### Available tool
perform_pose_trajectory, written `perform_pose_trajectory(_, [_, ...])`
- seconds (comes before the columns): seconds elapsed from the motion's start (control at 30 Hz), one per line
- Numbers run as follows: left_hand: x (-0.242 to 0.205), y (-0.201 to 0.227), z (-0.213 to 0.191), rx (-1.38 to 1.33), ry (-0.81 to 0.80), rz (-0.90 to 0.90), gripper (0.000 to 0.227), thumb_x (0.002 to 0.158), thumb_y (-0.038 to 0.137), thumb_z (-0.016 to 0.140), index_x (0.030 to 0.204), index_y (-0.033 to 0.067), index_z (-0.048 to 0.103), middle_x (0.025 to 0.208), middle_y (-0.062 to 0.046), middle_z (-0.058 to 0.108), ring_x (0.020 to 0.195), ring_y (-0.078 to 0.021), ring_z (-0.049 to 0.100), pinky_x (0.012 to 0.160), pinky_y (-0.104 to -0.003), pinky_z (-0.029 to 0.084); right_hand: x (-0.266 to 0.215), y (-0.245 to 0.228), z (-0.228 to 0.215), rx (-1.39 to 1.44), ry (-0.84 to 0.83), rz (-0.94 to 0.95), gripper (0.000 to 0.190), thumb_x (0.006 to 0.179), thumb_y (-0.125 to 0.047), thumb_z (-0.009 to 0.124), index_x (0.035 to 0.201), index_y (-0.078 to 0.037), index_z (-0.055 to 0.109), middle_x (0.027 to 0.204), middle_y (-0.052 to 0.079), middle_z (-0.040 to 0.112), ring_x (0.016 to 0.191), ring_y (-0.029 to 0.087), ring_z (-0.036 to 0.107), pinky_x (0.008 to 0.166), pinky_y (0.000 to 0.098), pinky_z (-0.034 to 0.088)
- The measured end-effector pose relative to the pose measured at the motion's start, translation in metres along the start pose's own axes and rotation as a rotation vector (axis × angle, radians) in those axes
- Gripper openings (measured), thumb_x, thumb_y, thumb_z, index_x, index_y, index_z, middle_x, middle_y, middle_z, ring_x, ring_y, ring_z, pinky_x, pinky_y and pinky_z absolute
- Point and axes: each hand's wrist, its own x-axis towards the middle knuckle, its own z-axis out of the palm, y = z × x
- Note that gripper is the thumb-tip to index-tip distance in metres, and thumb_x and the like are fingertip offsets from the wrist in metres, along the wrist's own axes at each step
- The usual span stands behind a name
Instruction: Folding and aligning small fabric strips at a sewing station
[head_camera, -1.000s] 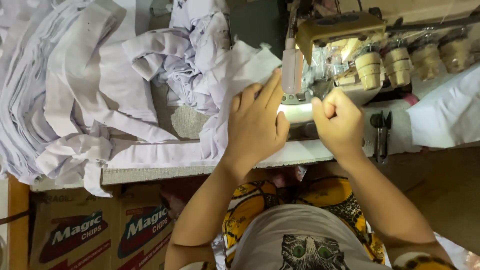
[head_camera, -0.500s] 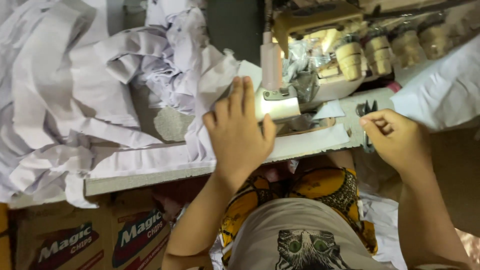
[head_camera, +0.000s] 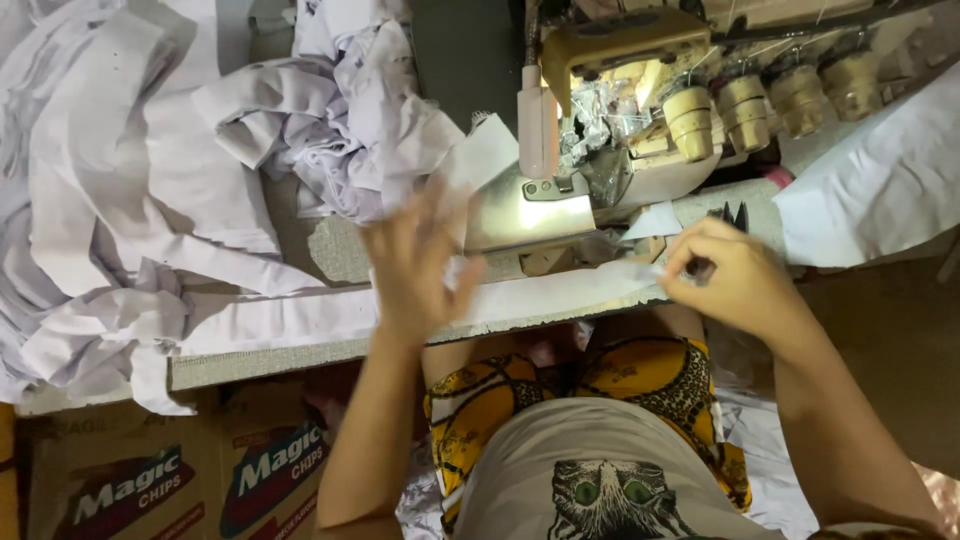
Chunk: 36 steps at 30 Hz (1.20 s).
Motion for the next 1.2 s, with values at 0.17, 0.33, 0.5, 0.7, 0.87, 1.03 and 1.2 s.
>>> perform_pose_trajectory(0.17, [0.019,0.087,-0.026,-0.809,-0.276,0.086,0.041,0.104,0.016,0.05,0.142,0.0021,0.049,0.135,-0.017,0.065,0.123,-0.0324,0.063,0.105,-0.046,0.055,-0.011,-0.023,-0.009,0.508,-0.117,-0.187,0.028,0.074,-0.002,0.083,0.07,-0.013,0.057,0.087,0.003,0.077,0.084,0.012,0.071,0.079,0.0259,0.054])
perform_pose_trajectory(0.33, [0.025,0.077,-0.04,-0.813,-0.649,-0.254,0.032,0.102,0.026,0.047,0.128,0.0128,0.062,0.111,-0.007,0.075,0.091,-0.0242,0.074,0.068,-0.035,0.057,-0.002,-0.055,-0.021,0.787,-0.097,-0.304,0.032,0.078,-0.004,0.082,0.079,-0.016,0.053,0.083,0.003,0.07,0.074,0.011,0.066,0.063,0.0212,0.051])
perform_pose_trajectory(0.5, [0.044,0.036,-0.077,-0.625,-0.203,-0.368,0.01,0.094,0.017,0.068,0.094,0.0196,0.078,0.076,-0.001,0.076,0.062,-0.0177,0.07,0.057,-0.027,0.056,0.019,-0.102,-0.001,0.613,0.287,-0.232,0.024,0.089,-0.008,0.081,0.098,-0.004,0.059,0.066,0.008,0.063,0.047,0.012,0.058,0.045,0.0225,0.048])
perform_pose_trajectory(0.7, [0.044,0.096,-0.03,-0.251,-0.11,-0.122,0.019,0.098,0.007,0.063,0.107,-0.0051,0.074,0.088,-0.03,0.068,0.08,-0.0469,0.064,0.071,-0.051,0.047,0.059,-0.07,0.056,0.603,0.426,-0.268,0.029,0.089,-0.012,0.081,0.108,-0.002,0.06,0.059,0.0,0.049,0.05,0.006,0.043,0.046,0.0204,0.032])
perform_pose_trajectory(0.87, [0.012,0.068,0.004,-0.099,-0.088,0.088,0.048,0.105,0.037,0.046,0.147,0.016,0.056,0.148,-0.005,0.059,0.137,-0.024,0.054,0.116,-0.042,0.034,0.05,-0.045,0.064,0.871,0.337,-0.2,0.025,0.097,-0.011,0.07,0.115,-0.007,0.052,0.064,0.003,0.055,0.047,0.008,0.051,0.045,0.0186,0.041])
perform_pose_trajectory(1.03, [0.026,0.072,-0.015,-0.101,-0.073,0.056,0.053,0.102,0.04,0.047,0.145,0.0117,0.057,0.146,-0.008,0.06,0.135,-0.0263,0.056,0.117,-0.042,0.034,0.051,0.003,0.085,0.859,0.336,-0.088,0.022,0.1,-0.012,0.069,0.116,-0.007,0.055,0.074,0.003,0.058,0.06,0.009,0.056,0.049,0.02,0.046])
perform_pose_trajectory(1.2, [0.032,0.08,-0.017,-0.081,-0.074,-0.014,0.064,0.094,0.043,0.056,0.147,0.0083,0.054,0.151,-0.009,0.055,0.138,-0.0259,0.052,0.118,-0.043,0.03,0.053,0.029,0.103,0.774,0.335,-0.106,0.019,0.097,-0.01,0.072,0.112,-0.007,0.059,0.065,0.005,0.061,0.05,0.008,0.053,0.049,0.0189,0.044])
